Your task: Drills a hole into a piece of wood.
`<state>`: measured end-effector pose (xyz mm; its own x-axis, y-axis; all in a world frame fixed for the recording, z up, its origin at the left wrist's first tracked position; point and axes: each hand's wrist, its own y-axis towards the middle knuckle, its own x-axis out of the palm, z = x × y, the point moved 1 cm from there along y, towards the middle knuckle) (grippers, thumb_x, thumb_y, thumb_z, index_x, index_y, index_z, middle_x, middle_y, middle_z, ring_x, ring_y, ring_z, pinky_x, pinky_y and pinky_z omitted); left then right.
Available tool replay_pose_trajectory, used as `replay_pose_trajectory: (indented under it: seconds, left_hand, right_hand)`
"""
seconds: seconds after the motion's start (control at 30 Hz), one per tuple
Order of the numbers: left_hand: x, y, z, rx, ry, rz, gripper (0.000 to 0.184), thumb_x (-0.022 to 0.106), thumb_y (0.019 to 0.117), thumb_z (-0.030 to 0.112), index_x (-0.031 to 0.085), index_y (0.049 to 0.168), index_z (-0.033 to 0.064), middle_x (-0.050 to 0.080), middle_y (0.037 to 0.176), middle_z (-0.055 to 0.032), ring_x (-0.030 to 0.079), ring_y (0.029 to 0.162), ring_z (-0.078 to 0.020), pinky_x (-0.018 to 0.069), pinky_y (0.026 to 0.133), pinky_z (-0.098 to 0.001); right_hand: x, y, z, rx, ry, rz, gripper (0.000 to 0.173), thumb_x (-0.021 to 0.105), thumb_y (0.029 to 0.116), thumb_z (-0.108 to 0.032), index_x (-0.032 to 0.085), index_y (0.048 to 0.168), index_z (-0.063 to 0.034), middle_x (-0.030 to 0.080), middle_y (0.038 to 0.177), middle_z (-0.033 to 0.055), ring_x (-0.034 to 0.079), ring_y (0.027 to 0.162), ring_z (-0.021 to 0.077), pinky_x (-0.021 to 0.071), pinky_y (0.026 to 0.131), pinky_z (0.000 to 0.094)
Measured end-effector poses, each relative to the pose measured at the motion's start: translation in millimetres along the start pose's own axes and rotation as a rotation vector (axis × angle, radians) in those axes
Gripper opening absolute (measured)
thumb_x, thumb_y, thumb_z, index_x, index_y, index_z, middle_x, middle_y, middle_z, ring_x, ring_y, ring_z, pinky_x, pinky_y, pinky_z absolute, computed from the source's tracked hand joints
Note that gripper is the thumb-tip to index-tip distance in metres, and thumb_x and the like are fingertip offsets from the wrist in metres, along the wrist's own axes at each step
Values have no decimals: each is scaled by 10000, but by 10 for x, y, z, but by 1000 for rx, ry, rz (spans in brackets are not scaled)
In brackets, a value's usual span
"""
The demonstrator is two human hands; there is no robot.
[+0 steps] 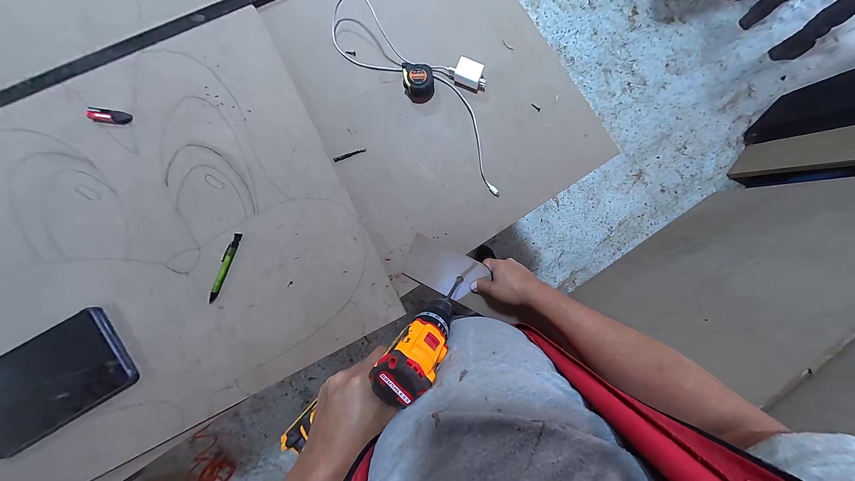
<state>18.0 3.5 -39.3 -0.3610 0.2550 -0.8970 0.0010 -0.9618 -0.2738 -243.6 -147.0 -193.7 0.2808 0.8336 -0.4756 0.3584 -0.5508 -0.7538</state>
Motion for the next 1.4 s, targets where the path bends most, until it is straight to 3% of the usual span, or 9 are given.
replay_pose_trajectory:
  seconds: [0.2, 0.37, 0.43, 0.53, 0.7, 0.9, 0.97, 1.1, 1.4]
  left_hand:
    - [44, 127, -199, 186, -24, -44, 355, 620, 802, 444, 736, 881, 118, 681, 666, -40, 717, 631, -222, 564, 533, -464]
    - [-116, 157, 23, -52, 1, -241, 382, 710, 799, 390, 763, 979, 57, 730, 783, -147, 738, 784, -351, 567, 694, -572]
    - [-153, 146, 169, -131, 63, -290, 366, 724, 814, 369, 744, 993, 51, 733, 818, -173, 734, 827, -396, 553, 711, -596]
    - [-78, 49, 193, -111, 73, -179, 412, 691, 799, 388, 748, 1008, 38, 730, 783, -168, 735, 754, -390, 552, 639, -586]
    - [65, -50, 75, 79, 67, 49, 438, 619, 754, 414, 737, 920, 26, 685, 665, -124, 706, 591, -318, 526, 493, -520]
    - [85, 45, -70, 255, 57, 73, 341, 582, 819, 408, 713, 858, 96, 649, 623, -39, 693, 564, -216, 537, 464, -433]
    - [107, 11, -55, 227, 54, 100, 363, 563, 833, 416, 707, 855, 84, 646, 621, -54, 690, 560, -229, 527, 464, -436]
    - [99, -90, 143, -3, 13, 88, 402, 616, 800, 366, 734, 904, -3, 698, 684, -154, 716, 623, -341, 536, 532, -526]
    - [-19, -46, 180, -134, -37, -112, 367, 710, 796, 336, 741, 952, 5, 720, 761, -182, 732, 746, -377, 555, 665, -564]
  right_hand:
    - [10, -11, -6, -11, 20, -6, 438, 636, 964, -534, 668, 1146, -137, 711, 961, 101, 701, 937, 287, 559, 817, 562]
    - [32, -3, 50, -19, 9, -7, 471, 632, 959, -568, 668, 1141, -135, 708, 944, 95, 701, 924, 278, 564, 812, 550]
    - [26, -34, 7, -21, -10, -20, 454, 620, 967, -565, 662, 1118, -139, 701, 924, 92, 699, 904, 275, 562, 792, 544]
    - [9, -49, -20, -27, -16, -28, 432, 610, 971, -555, 666, 1116, -152, 703, 926, 86, 698, 908, 272, 559, 795, 547]
    - [19, -56, 25, -33, -16, -9, 448, 613, 973, -556, 660, 1129, -139, 702, 921, 93, 699, 904, 280, 560, 794, 548]
    - [23, -33, 73, -45, -18, -12, 464, 607, 977, -549, 657, 1171, -131, 712, 968, 101, 701, 943, 285, 557, 825, 553]
    - [10, -39, 76, -43, -14, -7, 458, 609, 979, -548, 658, 1159, -129, 709, 968, 105, 698, 945, 289, 554, 825, 556]
    - [4, -63, 98, -47, 8, 23, 447, 604, 976, -556, 663, 1123, -138, 704, 932, 96, 700, 915, 279, 559, 805, 552]
    - [33, -68, 107, -28, 26, 15, 454, 625, 959, -571, 669, 1115, -146, 705, 934, 89, 698, 921, 276, 559, 811, 547]
